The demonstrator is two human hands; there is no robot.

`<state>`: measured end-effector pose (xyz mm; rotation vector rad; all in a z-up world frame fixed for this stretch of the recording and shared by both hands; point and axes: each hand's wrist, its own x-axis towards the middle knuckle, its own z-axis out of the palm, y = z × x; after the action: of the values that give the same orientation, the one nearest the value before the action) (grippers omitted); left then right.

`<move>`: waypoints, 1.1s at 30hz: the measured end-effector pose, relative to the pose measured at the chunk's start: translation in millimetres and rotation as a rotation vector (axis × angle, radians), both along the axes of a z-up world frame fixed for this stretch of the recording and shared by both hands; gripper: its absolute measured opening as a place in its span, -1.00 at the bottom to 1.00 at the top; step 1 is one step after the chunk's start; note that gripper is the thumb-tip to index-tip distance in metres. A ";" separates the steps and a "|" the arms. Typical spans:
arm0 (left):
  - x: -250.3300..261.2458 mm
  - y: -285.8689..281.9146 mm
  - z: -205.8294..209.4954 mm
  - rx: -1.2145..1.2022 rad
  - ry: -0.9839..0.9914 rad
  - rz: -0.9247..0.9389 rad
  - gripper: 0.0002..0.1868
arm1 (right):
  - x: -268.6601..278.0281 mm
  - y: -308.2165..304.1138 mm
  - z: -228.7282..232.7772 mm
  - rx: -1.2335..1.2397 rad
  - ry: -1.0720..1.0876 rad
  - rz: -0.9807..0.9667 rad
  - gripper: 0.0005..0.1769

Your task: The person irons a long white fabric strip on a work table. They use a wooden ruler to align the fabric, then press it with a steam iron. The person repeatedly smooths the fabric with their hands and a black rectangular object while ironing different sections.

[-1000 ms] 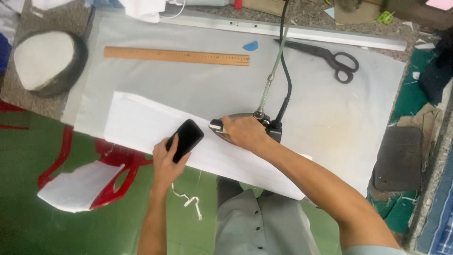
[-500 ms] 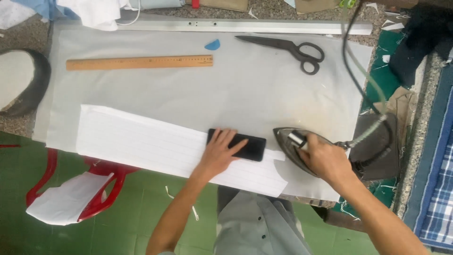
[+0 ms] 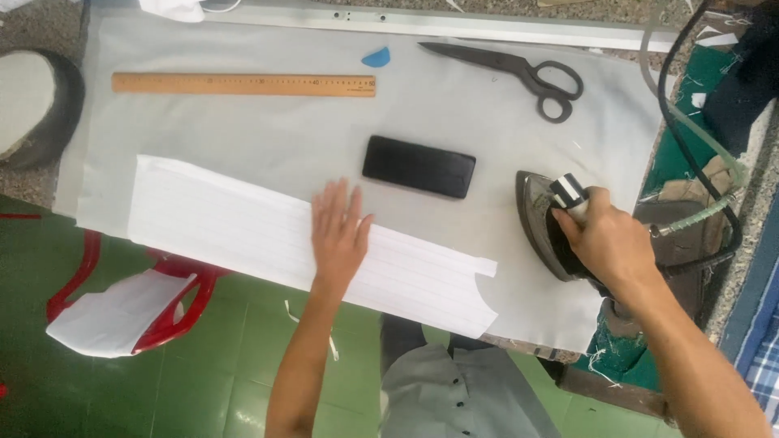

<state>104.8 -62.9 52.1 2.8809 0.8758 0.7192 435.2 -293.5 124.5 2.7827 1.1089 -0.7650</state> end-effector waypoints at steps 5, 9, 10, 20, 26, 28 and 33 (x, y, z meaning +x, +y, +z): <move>-60.3 -53.0 -34.9 -0.141 0.313 0.018 -0.33 | -29.2 2.6 41.1 -0.149 0.039 0.098 -0.41; -53.3 -93.6 -39.3 -0.252 0.376 -0.072 -0.29 | -62.1 -7.8 39.2 -0.031 0.030 0.421 -0.65; -49.9 -95.0 -40.1 -0.253 0.374 -0.071 -0.29 | -70.4 -9.0 32.5 -0.032 0.028 0.424 -0.65; -32.7 -96.1 -42.5 -0.461 0.356 0.004 -0.18 | -112.1 3.6 -5.4 0.140 -0.181 0.906 -0.36; -30.9 -97.6 -45.1 -0.477 0.343 0.018 -0.18 | -117.8 10.4 -9.7 0.145 -0.206 0.894 -0.36; -30.7 -97.2 -44.5 -0.477 0.339 0.023 -0.19 | -121.1 17.5 -9.0 0.146 -0.201 0.889 -0.37; -30.9 -96.0 -48.2 -0.528 0.266 0.021 -0.23 | -129.0 36.6 -7.2 0.164 -0.177 0.860 -0.43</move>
<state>73.8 -158.9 3.9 2.5152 0.9487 0.0745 306.3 -256.9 117.4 2.0454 2.1327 -0.3192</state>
